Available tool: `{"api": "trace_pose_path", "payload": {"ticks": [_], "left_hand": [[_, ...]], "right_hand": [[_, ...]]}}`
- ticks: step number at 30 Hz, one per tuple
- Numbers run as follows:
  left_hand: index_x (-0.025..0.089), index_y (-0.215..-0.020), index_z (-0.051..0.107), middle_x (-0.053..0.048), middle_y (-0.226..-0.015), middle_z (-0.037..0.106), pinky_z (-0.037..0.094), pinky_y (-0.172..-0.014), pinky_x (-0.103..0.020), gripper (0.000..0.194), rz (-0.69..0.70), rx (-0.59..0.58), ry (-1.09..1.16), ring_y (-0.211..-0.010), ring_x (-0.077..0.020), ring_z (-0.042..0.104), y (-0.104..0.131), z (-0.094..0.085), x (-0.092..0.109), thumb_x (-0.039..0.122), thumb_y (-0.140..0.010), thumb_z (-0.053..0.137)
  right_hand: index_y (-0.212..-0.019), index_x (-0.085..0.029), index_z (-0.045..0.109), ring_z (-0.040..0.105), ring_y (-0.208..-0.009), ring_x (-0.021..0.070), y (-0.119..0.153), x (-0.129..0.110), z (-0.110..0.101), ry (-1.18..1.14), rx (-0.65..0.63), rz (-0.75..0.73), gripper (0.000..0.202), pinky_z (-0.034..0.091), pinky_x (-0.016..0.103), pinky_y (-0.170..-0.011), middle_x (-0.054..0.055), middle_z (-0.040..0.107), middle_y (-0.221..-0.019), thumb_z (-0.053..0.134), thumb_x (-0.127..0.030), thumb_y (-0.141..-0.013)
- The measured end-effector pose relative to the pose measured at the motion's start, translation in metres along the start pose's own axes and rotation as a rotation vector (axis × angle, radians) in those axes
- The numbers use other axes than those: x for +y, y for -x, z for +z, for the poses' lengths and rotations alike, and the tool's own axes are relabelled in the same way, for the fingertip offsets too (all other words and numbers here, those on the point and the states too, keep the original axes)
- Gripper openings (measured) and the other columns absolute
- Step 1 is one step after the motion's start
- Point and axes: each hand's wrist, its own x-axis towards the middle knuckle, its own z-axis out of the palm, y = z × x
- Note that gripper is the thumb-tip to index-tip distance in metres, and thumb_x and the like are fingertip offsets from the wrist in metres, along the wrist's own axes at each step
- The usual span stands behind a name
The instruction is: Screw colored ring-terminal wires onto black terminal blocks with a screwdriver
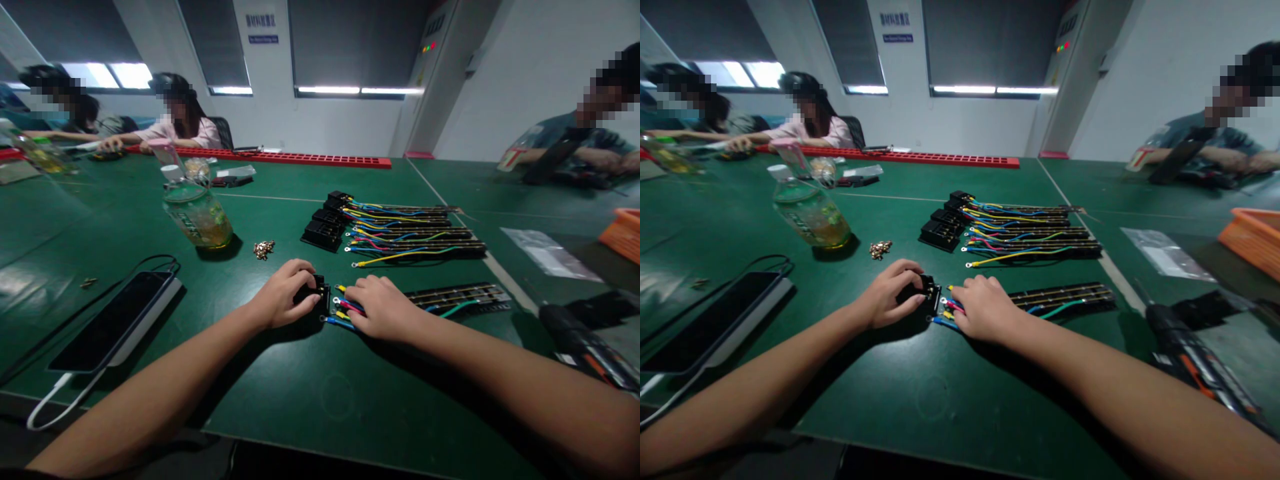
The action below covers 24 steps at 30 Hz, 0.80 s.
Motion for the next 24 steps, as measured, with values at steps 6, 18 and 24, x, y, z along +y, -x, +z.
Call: {"api": "trace_pose_path", "payload": {"ticks": [6, 18, 24], "left_hand": [[0.019, -0.098, 0.059, -0.013, -0.119, 0.060, 0.055, -0.095, -0.046, 0.014, -0.005, -0.004, 0.006, -0.110, -0.0271, 0.061, -0.0022, 0.0007, -0.0013, 0.032, -0.095, 0.059], [0.018, -0.098, 0.060, -0.015, -0.119, 0.060, 0.055, -0.095, -0.045, 0.015, 0.015, 0.014, 0.018, -0.109, -0.0279, 0.061, -0.0055, 0.0026, -0.0020, 0.032, -0.095, 0.059], [0.018, -0.098, 0.060, -0.015, -0.119, 0.061, 0.055, -0.094, -0.045, 0.015, 0.024, 0.005, 0.028, -0.109, -0.0278, 0.061, -0.0066, 0.0030, 0.0002, 0.032, -0.095, 0.060]], "right_hand": [[-0.096, -0.017, 0.070, 0.065, -0.101, 0.0313, -0.0047, 0.0022, -0.0033, -0.077, -0.070, 0.008, 0.025, 0.041, 0.037, -0.081, 0.016, 0.073, -0.106, 0.055, -0.037, -0.095], [-0.089, -0.021, 0.060, 0.058, -0.075, 0.0188, -0.0078, 0.0081, -0.0050, -0.249, -0.106, 0.102, 0.018, 0.028, 0.028, -0.061, 0.007, 0.070, -0.090, 0.063, -0.039, -0.085], [-0.085, -0.021, 0.057, 0.053, -0.072, 0.0165, -0.0098, 0.0095, -0.0041, -0.299, -0.093, 0.097, 0.019, 0.028, 0.028, -0.061, 0.005, 0.067, -0.086, 0.066, -0.037, -0.082]]}}
